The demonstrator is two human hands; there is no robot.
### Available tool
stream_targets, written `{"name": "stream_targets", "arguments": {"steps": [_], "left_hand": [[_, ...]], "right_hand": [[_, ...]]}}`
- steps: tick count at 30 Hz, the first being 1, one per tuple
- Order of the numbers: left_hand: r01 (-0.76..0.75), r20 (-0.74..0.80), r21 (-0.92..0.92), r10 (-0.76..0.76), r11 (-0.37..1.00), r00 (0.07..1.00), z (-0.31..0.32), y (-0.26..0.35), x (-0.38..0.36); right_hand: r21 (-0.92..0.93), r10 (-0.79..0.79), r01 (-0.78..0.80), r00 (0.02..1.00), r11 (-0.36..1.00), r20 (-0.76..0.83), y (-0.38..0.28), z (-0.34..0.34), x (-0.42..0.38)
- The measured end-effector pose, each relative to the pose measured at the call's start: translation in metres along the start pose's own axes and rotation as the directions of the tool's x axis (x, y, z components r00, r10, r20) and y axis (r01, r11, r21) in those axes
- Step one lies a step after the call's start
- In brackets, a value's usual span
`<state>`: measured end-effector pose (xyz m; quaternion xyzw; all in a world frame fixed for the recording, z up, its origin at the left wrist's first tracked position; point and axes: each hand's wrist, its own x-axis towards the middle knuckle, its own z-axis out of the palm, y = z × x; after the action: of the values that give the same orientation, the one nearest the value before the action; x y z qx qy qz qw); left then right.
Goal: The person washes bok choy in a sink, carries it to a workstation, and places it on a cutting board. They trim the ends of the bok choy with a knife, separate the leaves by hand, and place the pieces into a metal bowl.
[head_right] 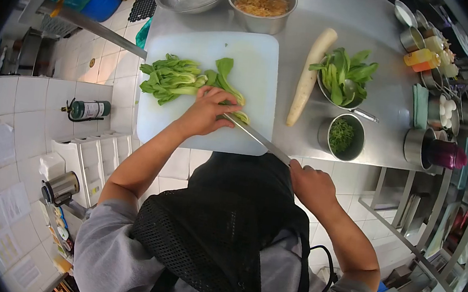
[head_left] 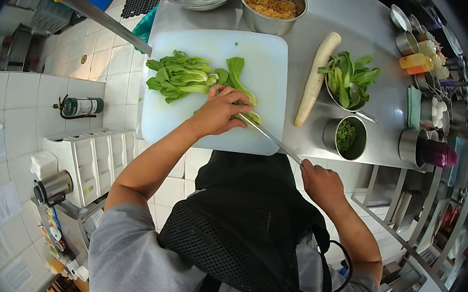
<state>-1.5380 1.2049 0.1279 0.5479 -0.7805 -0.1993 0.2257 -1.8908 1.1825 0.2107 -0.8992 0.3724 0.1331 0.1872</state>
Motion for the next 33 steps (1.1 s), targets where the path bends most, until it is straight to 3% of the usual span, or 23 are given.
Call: {"name": "stream_targets", "arguments": {"steps": [4, 5, 7, 9, 14, 17, 18, 19, 20, 21, 23, 24, 25, 27, 31, 33], "left_hand": [[0.04, 0.018, -0.049, -0.039, 0.998, 0.999, -0.001, -0.001, 0.003], [0.055, 0.02, -0.025, -0.054, 0.998, 0.998, 0.0, 0.001, 0.005], [0.068, 0.02, 0.001, -0.068, 0.998, 0.997, -0.002, 0.012, 0.007], [-0.059, -0.11, 0.152, 0.076, 0.987, 0.991, -0.004, 0.026, 0.006], [-0.109, -0.12, 0.159, 0.128, 0.981, 0.984, 0.022, 0.02, -0.002], [-0.121, -0.12, 0.108, 0.134, 0.987, 0.984, 0.002, 0.033, 0.002], [0.042, -0.141, -0.49, -0.126, 0.871, 0.982, -0.003, 0.033, 0.003], [0.143, -0.004, -0.904, -0.344, 0.404, 0.939, -0.014, 0.04, 0.008], [0.038, -0.105, -0.922, -0.343, 0.386, 0.933, -0.035, 0.038, 0.012], [0.042, -0.096, -0.923, -0.335, 0.382, 0.937, -0.049, 0.036, 0.014], [-0.007, -0.324, -0.688, -0.298, 0.726, 0.898, -0.066, 0.037, 0.02], [0.071, -0.308, -0.458, -0.233, 0.886, 0.922, -0.072, 0.048, 0.024], [0.064, -0.311, -0.458, -0.228, 0.887, 0.923, -0.06, 0.045, 0.026], [-0.062, -0.17, 0.008, 0.062, 0.998, 0.983, -0.023, 0.028, 0.025], [-0.088, -0.118, 0.137, 0.105, 0.987, 0.987, 0.017, 0.035, 0.017], [-0.024, 0.04, 0.231, 0.016, 0.973, 0.999, 0.021, 0.033, 0.016]], "right_hand": [[0.206, 0.032, -0.04, 0.999, 0.978, 0.044, 0.015, -0.007, 0.013], [0.398, 0.092, -0.168, 0.975, 0.902, 0.204, 0.022, -0.015, 0.018], [0.646, 0.087, -0.459, 0.849, 0.611, 0.521, 0.031, -0.026, 0.023], [0.677, 0.084, -0.477, 0.846, 0.561, 0.526, 0.031, -0.025, 0.02], [0.726, 0.047, -0.512, 0.83, 0.46, 0.556, 0.039, -0.008, 0.019], [0.732, 0.058, -0.508, 0.837, 0.454, 0.544, 0.043, -0.001, 0.02], [0.75, 0.046, -0.505, 0.84, 0.428, 0.54, 0.044, 0.002, 0.018], [0.753, 0.046, -0.504, 0.842, 0.423, 0.538, 0.043, 0.003, 0.019], [0.758, 0.048, -0.49, 0.851, 0.431, 0.523, 0.043, 0.004, 0.018], [0.761, 0.054, -0.479, 0.858, 0.438, 0.51, 0.042, 0.005, 0.015], [0.761, 0.071, -0.466, 0.869, 0.452, 0.49, 0.041, 0.004, 0.011], [0.757, 0.076, -0.446, 0.879, 0.477, 0.47, 0.042, 0.003, 0.01], [0.758, 0.08, -0.444, 0.881, 0.478, 0.466, 0.045, 0.002, 0.005], [0.751, 0.08, -0.449, 0.878, 0.484, 0.473, 0.056, 0.001, -0.008], [0.812, 0.068, -0.441, 0.89, 0.382, 0.452, 0.072, -0.004, -0.04], [0.832, 0.144, -0.443, 0.897, 0.334, 0.419, 0.072, -0.005, -0.05]]}}
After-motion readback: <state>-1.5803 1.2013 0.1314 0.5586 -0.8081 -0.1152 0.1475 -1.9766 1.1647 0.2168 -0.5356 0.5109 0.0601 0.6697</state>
